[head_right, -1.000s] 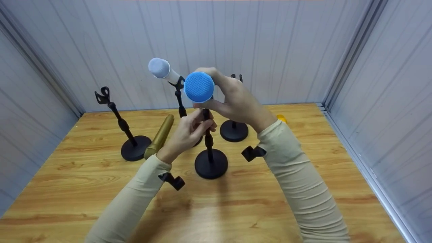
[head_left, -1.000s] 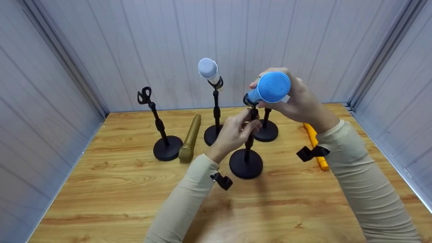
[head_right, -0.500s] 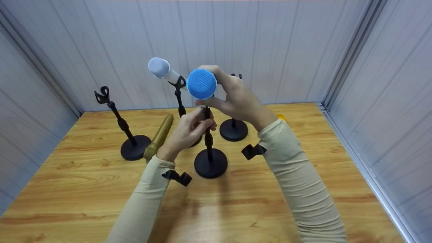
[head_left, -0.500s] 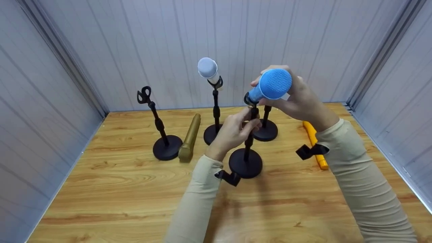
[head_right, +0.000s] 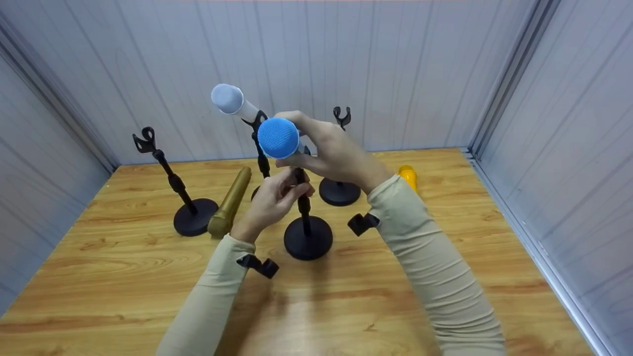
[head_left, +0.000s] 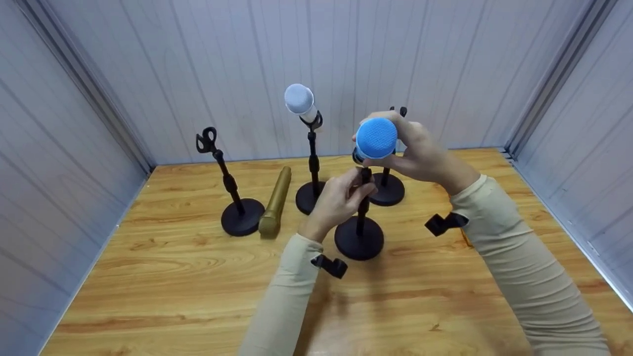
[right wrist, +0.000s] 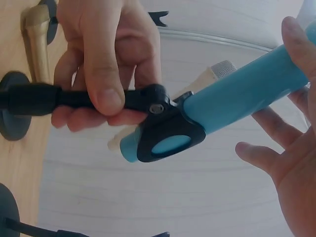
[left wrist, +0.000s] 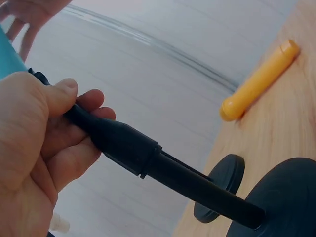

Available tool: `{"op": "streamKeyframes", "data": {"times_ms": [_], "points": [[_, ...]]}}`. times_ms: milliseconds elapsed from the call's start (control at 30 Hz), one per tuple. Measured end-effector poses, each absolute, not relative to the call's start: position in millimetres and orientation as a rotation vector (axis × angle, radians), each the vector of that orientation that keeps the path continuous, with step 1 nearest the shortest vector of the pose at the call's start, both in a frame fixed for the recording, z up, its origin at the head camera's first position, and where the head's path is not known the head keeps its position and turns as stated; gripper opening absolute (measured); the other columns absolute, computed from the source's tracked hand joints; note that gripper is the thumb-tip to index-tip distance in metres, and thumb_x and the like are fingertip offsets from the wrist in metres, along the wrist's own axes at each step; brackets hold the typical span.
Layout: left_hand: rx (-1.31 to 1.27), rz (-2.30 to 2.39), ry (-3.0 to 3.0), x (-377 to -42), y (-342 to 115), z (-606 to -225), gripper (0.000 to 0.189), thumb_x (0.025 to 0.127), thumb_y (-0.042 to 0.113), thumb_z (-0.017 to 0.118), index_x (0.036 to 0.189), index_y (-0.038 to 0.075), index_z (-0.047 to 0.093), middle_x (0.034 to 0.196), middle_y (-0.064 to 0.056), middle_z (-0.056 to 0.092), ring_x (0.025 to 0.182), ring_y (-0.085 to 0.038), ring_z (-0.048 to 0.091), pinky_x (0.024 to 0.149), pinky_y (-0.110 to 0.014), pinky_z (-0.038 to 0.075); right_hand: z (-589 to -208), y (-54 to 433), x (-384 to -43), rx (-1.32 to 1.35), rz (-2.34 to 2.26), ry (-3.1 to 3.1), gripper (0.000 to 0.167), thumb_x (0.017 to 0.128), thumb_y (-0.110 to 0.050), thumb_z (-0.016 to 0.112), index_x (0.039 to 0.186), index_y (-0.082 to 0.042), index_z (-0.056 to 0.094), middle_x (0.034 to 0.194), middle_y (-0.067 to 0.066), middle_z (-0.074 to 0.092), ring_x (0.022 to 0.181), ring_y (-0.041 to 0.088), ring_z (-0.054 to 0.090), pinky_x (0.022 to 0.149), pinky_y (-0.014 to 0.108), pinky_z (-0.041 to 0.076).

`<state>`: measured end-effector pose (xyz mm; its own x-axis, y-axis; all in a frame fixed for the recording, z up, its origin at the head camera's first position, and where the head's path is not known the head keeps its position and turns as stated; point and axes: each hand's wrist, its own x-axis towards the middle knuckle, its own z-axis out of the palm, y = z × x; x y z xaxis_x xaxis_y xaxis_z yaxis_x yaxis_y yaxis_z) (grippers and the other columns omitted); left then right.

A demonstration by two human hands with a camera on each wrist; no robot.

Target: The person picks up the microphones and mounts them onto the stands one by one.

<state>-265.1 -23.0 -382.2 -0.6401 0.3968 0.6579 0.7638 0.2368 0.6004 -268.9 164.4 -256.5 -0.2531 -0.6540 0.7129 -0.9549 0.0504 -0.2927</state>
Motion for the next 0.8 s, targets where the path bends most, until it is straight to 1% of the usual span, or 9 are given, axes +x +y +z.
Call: {"op": "streamKeyframes", "data": {"times_ms": [133,233,300,367,433,567,667,733,800], "points": [[-1.066,-1.329,-2.128,-263,-24,-384,0.012,0.102,0.014,0.064,0.102,0.002,0.063,0.089,-0.004,0.072,0.07,-0.011,0.064,0.059,-0.024,0.05,-259,164,-268,1.631,1.05,-1.927,0.052,0.092,-0.018,0.078,0.132,-0.002,0.048,0.119,0.011,0.07,0.113,0.029,0.066,0.103,0.041,0.047],[-1.083,-1.325,-2.126,-260,-24,-385,0.011,0.102,0.012,0.064,0.101,0.001,0.062,0.09,-0.005,0.072,0.075,-0.01,0.067,0.062,-0.023,0.053,-265,166,-269,1.64,1.07,-1.924,0.051,0.092,-0.015,0.078,0.131,0.0,0.048,0.118,0.012,0.07,0.112,0.031,0.066,0.103,0.039,0.047],[-1.097,-1.33,-2.126,-257,-25,-386,0.01,0.102,0.011,0.063,0.101,0.002,0.062,0.09,-0.006,0.073,0.077,-0.011,0.07,0.063,-0.023,0.055,-270,167,-271,1.647,1.081,-1.936,0.051,0.09,-0.008,0.078,0.131,0.0,0.049,0.118,0.011,0.07,0.113,0.028,0.066,0.103,0.039,0.047],[-1.113,-1.333,-2.119,-255,-25,-386,0.009,0.102,0.011,0.063,0.101,0.002,0.062,0.09,-0.006,0.073,0.078,-0.012,0.071,0.064,-0.023,0.056,-277,169,-276,1.638,1.09,-1.964,0.053,0.088,-0.002,0.079,0.132,-0.001,0.049,0.119,0.011,0.07,0.114,0.031,0.065,0.105,0.04,0.046],[-1.127,-1.337,-2.115,-253,-25,-385,0.009,0.102,0.011,0.062,0.102,0.002,0.062,0.091,-0.006,0.073,0.079,-0.012,0.071,0.064,-0.023,0.056,-283,170,-280,1.626,1.094,-1.993,0.055,0.086,0.003,0.078,0.133,-0.002,0.049,0.121,0.01,0.069,0.116,0.03,0.064,0.106,0.04,0.045],[-1.122,-1.314,-2.116,-253,-24,-382,0.01,0.102,0.012,0.063,0.102,0.002,0.062,0.09,-0.005,0.073,0.077,-0.009,0.07,0.062,-0.023,0.055,-290,171,-284,1.587,1.1,-2.015,0.056,0.086,0.005,0.077,0.134,-0.004,0.049,0.124,0.011,0.069,0.119,0.034,0.062,0.108,0.041,0.043],[-1.12,-1.303,-2.124,-254,-24,-381,0.012,0.102,0.012,0.063,0.104,0.0,0.062,0.09,-0.005,0.073,0.077,-0.009,0.07,0.061,-0.023,0.054,-291,174,-282,1.566,1.08,-2.03,0.061,0.086,0.004,0.078,0.138,-0.003,0.047,0.131,0.012,0.065,0.124,0.033,0.059,0.11,0.044,0.041],[-1.125,-1.302,-2.13,-254,-23,-381,0.013,0.102,0.012,0.063,0.106,-0.001,0.062,0.091,-0.006,0.073,0.077,-0.01,0.07,0.062,-0.023,0.054,-296,180,-281,1.54,1.078,-2.061,0.069,0.086,0.003,0.079,0.144,-0.002,0.043,0.139,0.013,0.059,0.13,0.032,0.055,0.11,0.047,0.041],[-1.127,-1.305,-2.138,-256,-23,-381,0.015,0.102,0.012,0.063,0.107,-0.002,0.062,0.091,-0.006,0.073,0.079,-0.011,0.07,0.064,-0.023,0.055,-303,189,-279,1.471,1.102,-2.114,0.076,0.086,0.003,0.079,0.15,-0.004,0.037,0.146,0.012,0.053,0.133,0.029,0.052,0.11,0.047,0.042]]}}
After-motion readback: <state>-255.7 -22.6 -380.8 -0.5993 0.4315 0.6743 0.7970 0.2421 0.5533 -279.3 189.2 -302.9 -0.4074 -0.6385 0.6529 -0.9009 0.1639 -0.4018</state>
